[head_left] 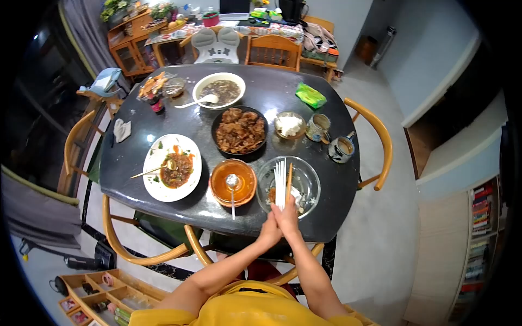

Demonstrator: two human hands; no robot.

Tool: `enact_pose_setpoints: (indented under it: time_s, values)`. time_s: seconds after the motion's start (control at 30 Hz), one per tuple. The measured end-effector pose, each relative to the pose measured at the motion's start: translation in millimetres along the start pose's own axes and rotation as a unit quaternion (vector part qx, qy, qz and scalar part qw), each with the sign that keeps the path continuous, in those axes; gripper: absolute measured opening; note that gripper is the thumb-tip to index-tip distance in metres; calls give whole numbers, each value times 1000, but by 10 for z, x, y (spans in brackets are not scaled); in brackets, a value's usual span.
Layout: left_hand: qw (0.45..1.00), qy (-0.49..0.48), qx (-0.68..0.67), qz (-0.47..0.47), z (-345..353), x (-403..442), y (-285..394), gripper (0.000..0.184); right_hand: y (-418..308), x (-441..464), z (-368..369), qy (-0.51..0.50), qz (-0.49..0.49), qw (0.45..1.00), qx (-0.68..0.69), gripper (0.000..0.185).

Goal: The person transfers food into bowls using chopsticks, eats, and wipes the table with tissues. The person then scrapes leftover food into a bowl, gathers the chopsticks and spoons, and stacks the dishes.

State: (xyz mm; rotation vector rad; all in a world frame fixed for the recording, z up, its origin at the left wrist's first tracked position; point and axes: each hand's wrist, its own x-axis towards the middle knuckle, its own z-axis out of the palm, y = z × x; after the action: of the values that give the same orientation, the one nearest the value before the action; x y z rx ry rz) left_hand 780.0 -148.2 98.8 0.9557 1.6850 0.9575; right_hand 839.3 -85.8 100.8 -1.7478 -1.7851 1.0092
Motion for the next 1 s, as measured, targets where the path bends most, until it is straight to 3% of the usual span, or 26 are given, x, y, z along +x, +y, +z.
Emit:
enact_pose_setpoints:
  time_s: [0.1, 0.17, 0.2, 0.3, 0.33, 0.37, 0.43, 0.5, 0.57, 0.7, 0.77, 0.83, 0.9, 0.97, 1.0]
  values:
    - [1000, -12, 12, 16, 4, -91, 148, 36, 41, 68, -90, -28, 17, 999, 21, 63]
    - [999, -41, 2, 9, -15, -110, 249, 37, -49, 139, -209, -54, 65, 996, -10, 50]
    - [997, -74, -4, -8, -27, -98, 293, 38, 0, 172, -229, -52, 43, 997, -23, 47]
    - [966, -163, -197, -29, 123, 1, 9, 31, 43, 236, -305, -71, 20, 992, -106, 39]
    - [945, -166, -280, -45, 109, -54, 39, 29, 48, 233, -300, -81, 25, 989, -124, 38]
    - [945, -162, -279, -46, 95, -71, 8, 29, 39, 189, -264, -85, 22, 988, -123, 38]
    - [891, -141, -408, -138, 71, -138, 13, 29, -9, 57, -194, -33, -1, 983, -180, 48]
    - [894, -128, -397, -163, -4, -191, 62, 28, -75, -68, -153, -31, -32, 981, -189, 61]
    - [859, -137, -440, -223, -60, -190, 6, 27, -47, -98, -92, -16, -56, 976, -210, 60]
    - [822, -166, -504, -207, -100, -89, -110, 28, -37, -116, -92, 14, -124, 965, -233, 54]
    - [805, -181, -528, -201, -58, -21, -214, 31, -140, -131, -190, 4, -97, 979, -177, 48]
    - [738, -199, -607, -216, -63, 21, -209, 34, -91, -133, -269, 60, -133, 972, -183, 39]
    - [729, -228, -612, -204, 27, 86, -356, 36, -42, -147, -394, 113, -95, 988, 37, 31]
    - [706, -243, -638, -191, -12, 94, -267, 50, 247, -125, -355, 166, -83, 969, 162, 18]
    - [718, -232, -622, -209, -13, 105, -251, 62, 315, -148, -358, 157, -14, 950, 268, 13]
